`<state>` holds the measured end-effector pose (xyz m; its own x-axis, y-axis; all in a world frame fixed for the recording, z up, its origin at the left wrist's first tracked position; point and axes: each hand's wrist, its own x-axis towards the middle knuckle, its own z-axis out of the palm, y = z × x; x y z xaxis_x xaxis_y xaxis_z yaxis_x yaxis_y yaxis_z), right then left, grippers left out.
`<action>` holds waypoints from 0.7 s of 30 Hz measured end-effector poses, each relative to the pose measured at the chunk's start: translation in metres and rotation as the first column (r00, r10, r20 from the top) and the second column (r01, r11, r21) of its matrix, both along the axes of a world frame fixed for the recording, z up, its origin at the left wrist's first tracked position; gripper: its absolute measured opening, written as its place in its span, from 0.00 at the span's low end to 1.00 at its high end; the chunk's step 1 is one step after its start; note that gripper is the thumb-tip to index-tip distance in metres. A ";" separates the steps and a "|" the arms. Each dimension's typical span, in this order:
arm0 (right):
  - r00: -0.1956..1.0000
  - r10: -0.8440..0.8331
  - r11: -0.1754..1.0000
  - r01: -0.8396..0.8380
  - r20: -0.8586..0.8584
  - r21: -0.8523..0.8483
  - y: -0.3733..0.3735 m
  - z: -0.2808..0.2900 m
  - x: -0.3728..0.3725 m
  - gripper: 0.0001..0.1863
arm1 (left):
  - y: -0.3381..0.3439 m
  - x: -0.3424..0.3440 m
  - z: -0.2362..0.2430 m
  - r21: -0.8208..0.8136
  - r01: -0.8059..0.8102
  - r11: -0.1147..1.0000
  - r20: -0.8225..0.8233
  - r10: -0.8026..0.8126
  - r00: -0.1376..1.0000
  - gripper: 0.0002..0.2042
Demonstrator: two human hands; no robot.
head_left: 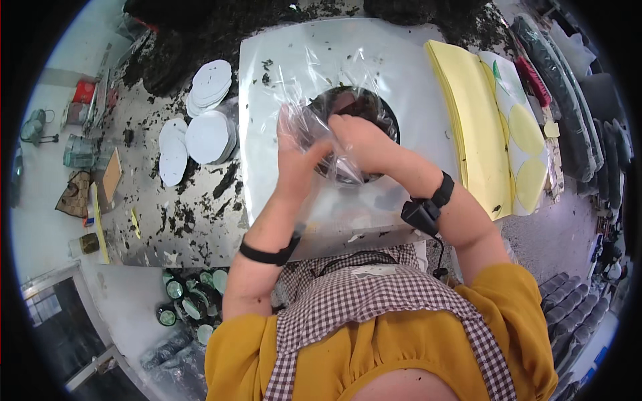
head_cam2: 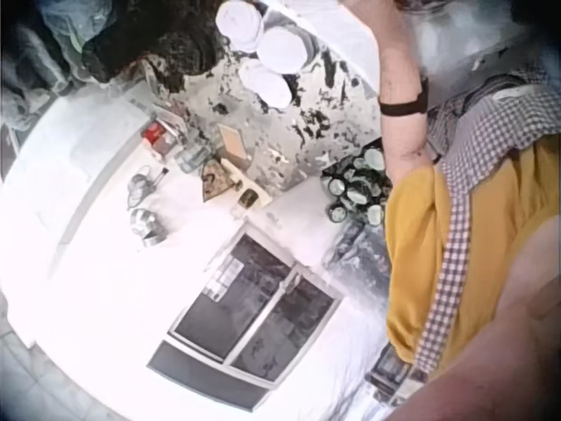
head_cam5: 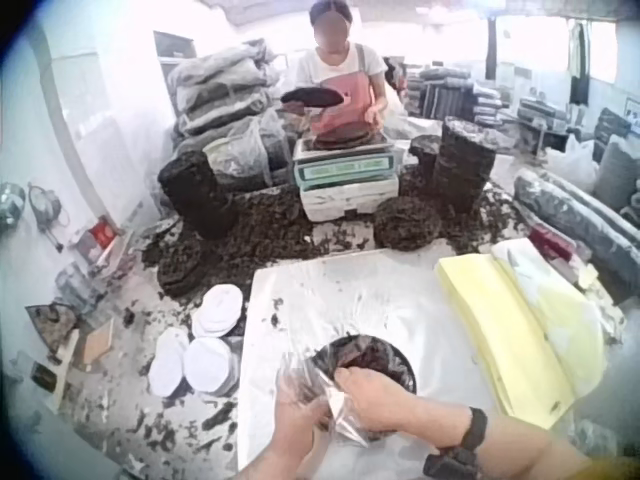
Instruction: The recorder is pressing processed tea leaves into a circular metal mold, wrapping them in plastic film, and applying a paper label.
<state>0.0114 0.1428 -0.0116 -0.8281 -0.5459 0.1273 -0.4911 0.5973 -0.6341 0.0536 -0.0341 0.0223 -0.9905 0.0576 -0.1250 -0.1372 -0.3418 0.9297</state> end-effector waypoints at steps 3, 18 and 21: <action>0.992 0.122 0.992 -0.123 0.013 0.016 0.029 0.063 0.030 0.22 | -0.001 -0.024 -0.025 -0.347 -0.178 0.921 -0.202 0.112 0.973 0.37; 0.949 0.227 0.971 -0.239 -0.217 -0.027 0.071 0.037 -0.009 0.23 | 0.021 -0.045 0.014 -0.801 -0.234 0.551 -0.529 -0.469 0.707 0.24; 0.986 0.057 0.983 -0.084 -0.158 -0.164 0.068 0.054 0.003 0.23 | 0.013 -0.048 0.028 -0.850 0.105 0.516 -0.384 -0.743 0.548 0.33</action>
<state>0.0143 0.2103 0.0421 -0.7522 -0.5619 0.3443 -0.6265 0.4479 -0.6379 0.0054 -0.0206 0.0507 -0.6406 0.7125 0.2863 0.6606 0.3212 0.6786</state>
